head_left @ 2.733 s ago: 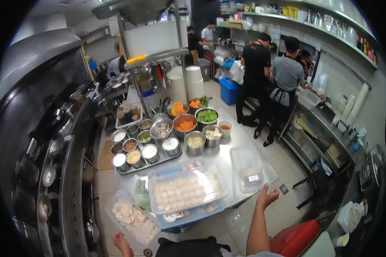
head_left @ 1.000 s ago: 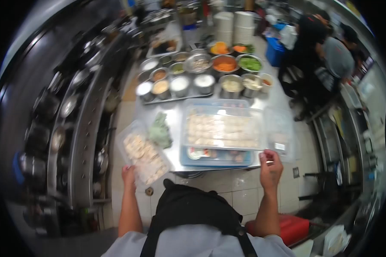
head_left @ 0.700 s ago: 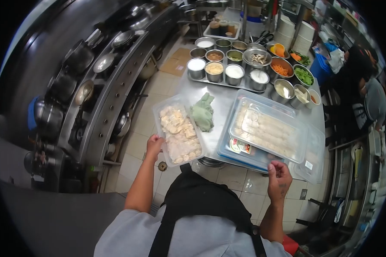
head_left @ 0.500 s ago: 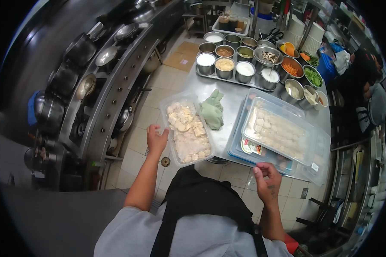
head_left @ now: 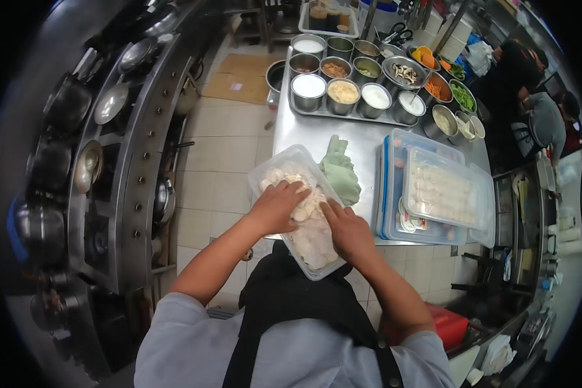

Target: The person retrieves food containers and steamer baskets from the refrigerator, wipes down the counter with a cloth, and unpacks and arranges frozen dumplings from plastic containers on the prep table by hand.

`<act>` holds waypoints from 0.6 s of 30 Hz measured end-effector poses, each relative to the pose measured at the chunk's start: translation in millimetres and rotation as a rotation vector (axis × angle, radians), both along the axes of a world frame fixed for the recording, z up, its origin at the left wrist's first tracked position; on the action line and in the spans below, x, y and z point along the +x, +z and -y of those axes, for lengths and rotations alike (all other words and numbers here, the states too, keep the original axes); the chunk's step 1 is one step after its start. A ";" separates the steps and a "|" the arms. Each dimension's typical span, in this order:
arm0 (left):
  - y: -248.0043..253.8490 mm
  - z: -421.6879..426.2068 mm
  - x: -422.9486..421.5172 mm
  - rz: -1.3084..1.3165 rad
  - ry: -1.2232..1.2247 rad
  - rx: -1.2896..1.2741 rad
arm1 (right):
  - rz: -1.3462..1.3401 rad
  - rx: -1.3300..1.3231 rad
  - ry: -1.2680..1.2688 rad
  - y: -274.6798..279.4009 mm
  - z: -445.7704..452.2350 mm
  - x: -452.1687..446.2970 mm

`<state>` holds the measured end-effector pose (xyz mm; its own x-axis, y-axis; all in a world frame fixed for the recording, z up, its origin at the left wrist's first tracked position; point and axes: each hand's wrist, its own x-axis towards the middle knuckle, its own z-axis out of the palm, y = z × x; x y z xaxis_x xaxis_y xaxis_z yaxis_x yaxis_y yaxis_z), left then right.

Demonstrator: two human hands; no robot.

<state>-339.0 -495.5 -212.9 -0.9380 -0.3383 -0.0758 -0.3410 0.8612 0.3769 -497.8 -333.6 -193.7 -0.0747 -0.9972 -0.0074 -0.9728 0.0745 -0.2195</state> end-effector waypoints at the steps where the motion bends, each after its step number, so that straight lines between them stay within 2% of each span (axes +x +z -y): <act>1: -2.4 6.3 -0.6 -0.001 -0.016 0.016 | -0.001 0.016 -0.016 -5.9 12.5 2.2; 3: -7.2 15.8 -1.5 0.042 -0.102 0.030 | -0.287 0.097 0.135 -24.7 28.2 2.4; 4: -10.8 20.6 -1.4 -0.042 -0.153 0.003 | -0.344 0.097 0.150 -28.1 31.7 1.8; 7: -14.4 28.6 -4.4 -0.030 -0.200 0.039 | -0.395 0.175 0.171 -27.8 37.7 2.7; 10: -17.5 35.5 -6.7 -0.032 -0.262 0.039 | -0.344 0.331 0.177 -16.6 46.4 -0.8; 11: -17.1 36.9 -6.8 -0.043 -0.270 0.041 | -0.353 0.337 0.168 -17.1 45.9 -3.4; 13: -15.4 38.4 -7.0 -0.026 -0.319 -0.009 | -0.340 0.186 0.241 -21.9 43.7 -8.7; 18: -9.5 40.1 -14.2 -0.007 -0.339 -0.008 | -0.260 0.318 0.252 -20.0 55.8 -17.5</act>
